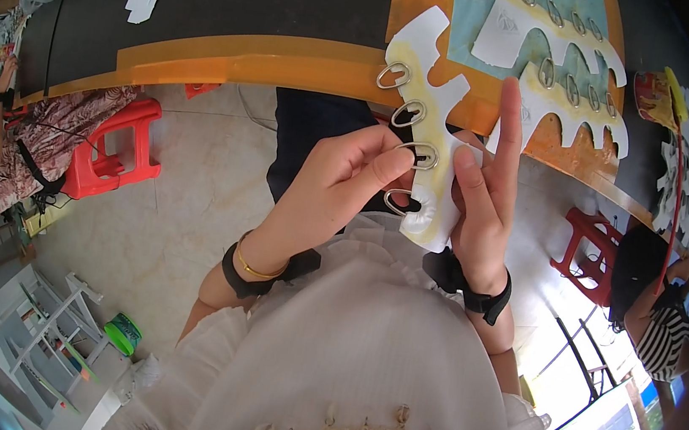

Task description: Applying adhesive and attaching metal eyelets to white leather shoe components.

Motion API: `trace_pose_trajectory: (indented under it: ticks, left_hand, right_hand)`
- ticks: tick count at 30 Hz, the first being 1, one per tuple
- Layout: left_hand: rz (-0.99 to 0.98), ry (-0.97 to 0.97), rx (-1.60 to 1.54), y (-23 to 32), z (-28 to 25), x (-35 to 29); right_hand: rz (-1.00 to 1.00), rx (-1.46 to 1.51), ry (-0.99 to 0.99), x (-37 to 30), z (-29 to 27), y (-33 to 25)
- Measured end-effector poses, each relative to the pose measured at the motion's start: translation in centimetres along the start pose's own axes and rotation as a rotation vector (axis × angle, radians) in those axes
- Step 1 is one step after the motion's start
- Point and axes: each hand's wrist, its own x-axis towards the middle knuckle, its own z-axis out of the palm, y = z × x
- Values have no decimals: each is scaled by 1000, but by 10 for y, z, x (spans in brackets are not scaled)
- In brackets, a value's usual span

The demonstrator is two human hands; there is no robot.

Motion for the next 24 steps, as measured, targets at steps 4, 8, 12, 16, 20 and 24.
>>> trace_pose_trajectory:
  ticks: [4, 8, 12, 16, 20, 24]
  left_hand:
    - [57, 12, -88, -1, -7, 0]
    - [-18, -29, -260, -10, -5, 7]
    - [-7, -54, -355, -15, 5, 11]
    - [-45, -69, -385, -18, 3, 10]
    - [-35, -150, -454, -16, -3, 12]
    - [-62, -50, -500, -7, 7, 13]
  right_hand:
    - [-1, -47, 98, 2, 3, 1]
    - [-20, -34, 104, 4, 6, 2]
    - [-83, -174, 76, 2, 6, 8]
    - [-198, -226, 158, 2, 9, 8]
    - [-212, -340, 152, -1, 10, 5]
    - [-228, -259, 209, 3, 9, 8]
